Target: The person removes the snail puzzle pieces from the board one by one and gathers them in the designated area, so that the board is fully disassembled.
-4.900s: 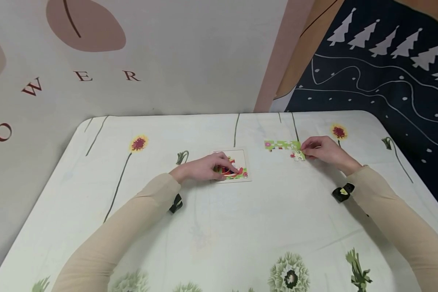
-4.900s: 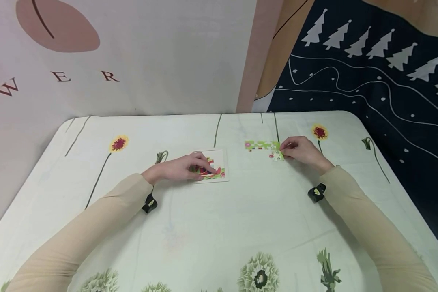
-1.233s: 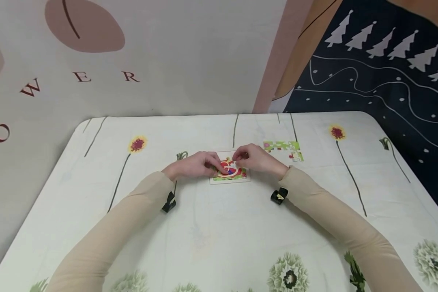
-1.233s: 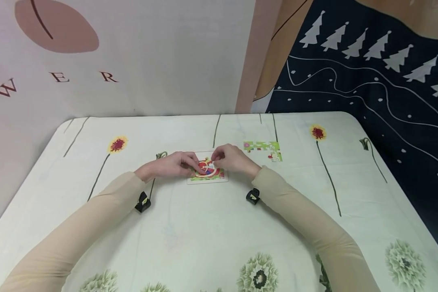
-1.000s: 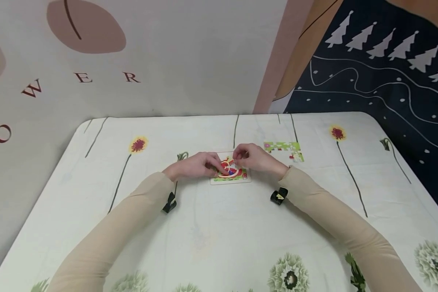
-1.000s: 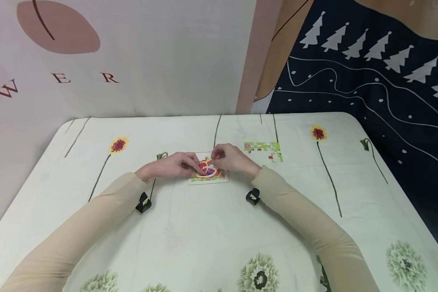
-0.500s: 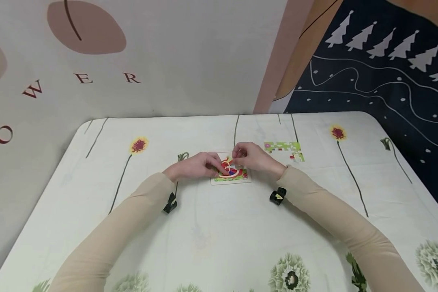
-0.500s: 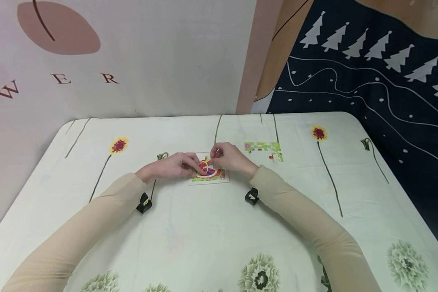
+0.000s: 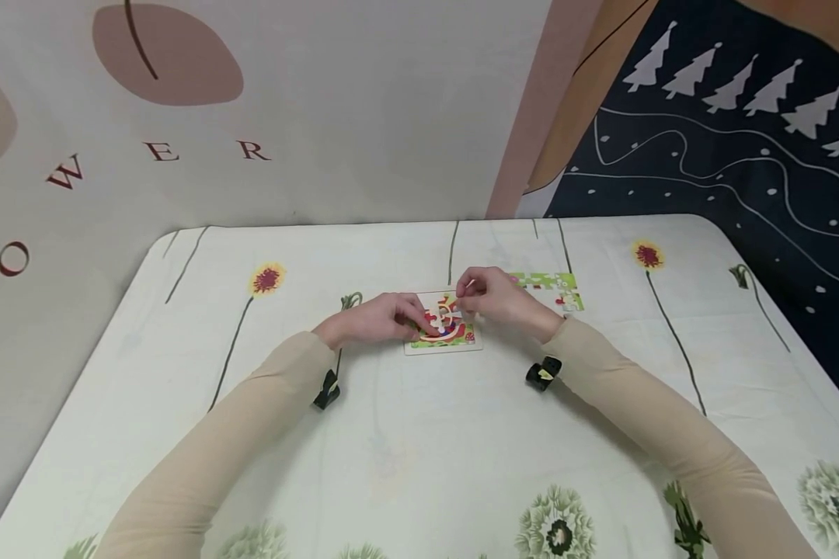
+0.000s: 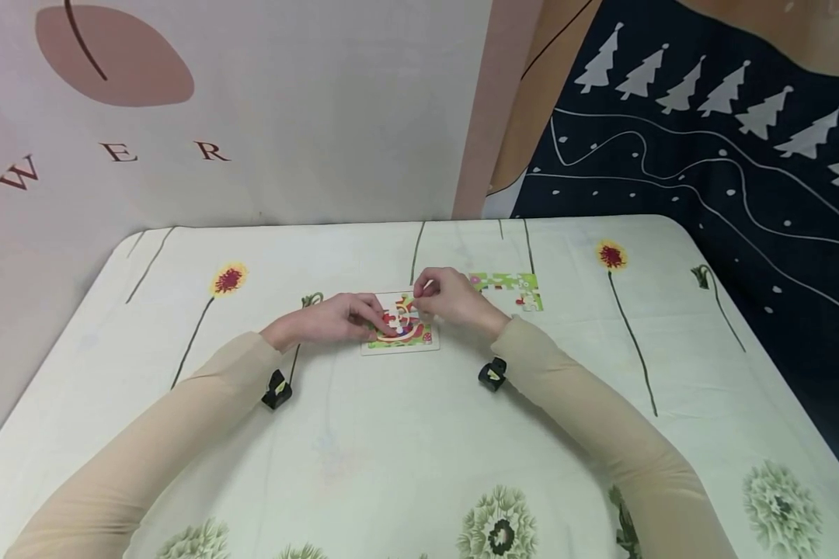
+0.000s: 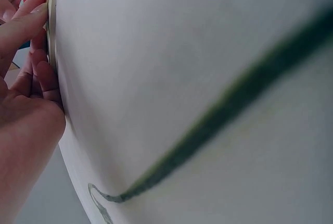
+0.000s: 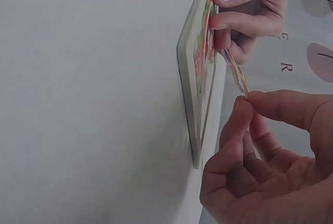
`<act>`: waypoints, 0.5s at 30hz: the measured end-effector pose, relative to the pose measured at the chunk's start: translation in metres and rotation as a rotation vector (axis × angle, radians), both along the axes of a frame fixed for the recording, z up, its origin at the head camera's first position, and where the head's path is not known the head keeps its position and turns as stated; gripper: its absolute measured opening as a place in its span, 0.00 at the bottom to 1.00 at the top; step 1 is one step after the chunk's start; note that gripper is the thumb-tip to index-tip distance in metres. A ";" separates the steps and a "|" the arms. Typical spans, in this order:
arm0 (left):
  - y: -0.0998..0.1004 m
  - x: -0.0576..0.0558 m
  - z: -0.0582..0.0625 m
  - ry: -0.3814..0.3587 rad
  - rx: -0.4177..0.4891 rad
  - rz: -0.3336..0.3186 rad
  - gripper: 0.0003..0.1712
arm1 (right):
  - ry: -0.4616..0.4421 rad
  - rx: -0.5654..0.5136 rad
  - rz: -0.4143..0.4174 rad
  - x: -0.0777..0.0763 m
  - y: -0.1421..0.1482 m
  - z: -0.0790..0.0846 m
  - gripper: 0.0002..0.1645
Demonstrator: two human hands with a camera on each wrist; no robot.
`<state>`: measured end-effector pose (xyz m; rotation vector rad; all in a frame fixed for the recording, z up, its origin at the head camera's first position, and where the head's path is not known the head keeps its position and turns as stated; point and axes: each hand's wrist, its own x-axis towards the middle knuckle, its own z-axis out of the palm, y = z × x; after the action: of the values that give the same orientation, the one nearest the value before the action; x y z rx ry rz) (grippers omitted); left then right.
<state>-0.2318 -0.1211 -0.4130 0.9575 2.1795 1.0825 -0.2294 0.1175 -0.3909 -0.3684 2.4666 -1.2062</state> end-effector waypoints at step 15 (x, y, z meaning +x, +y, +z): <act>0.001 0.001 0.000 -0.019 -0.010 0.012 0.14 | 0.039 -0.027 -0.035 0.003 0.031 0.003 0.06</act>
<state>-0.2310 -0.1204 -0.4130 0.9273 2.1754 1.0807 -0.2264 0.1482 -0.3876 -0.3614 2.5022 -1.2588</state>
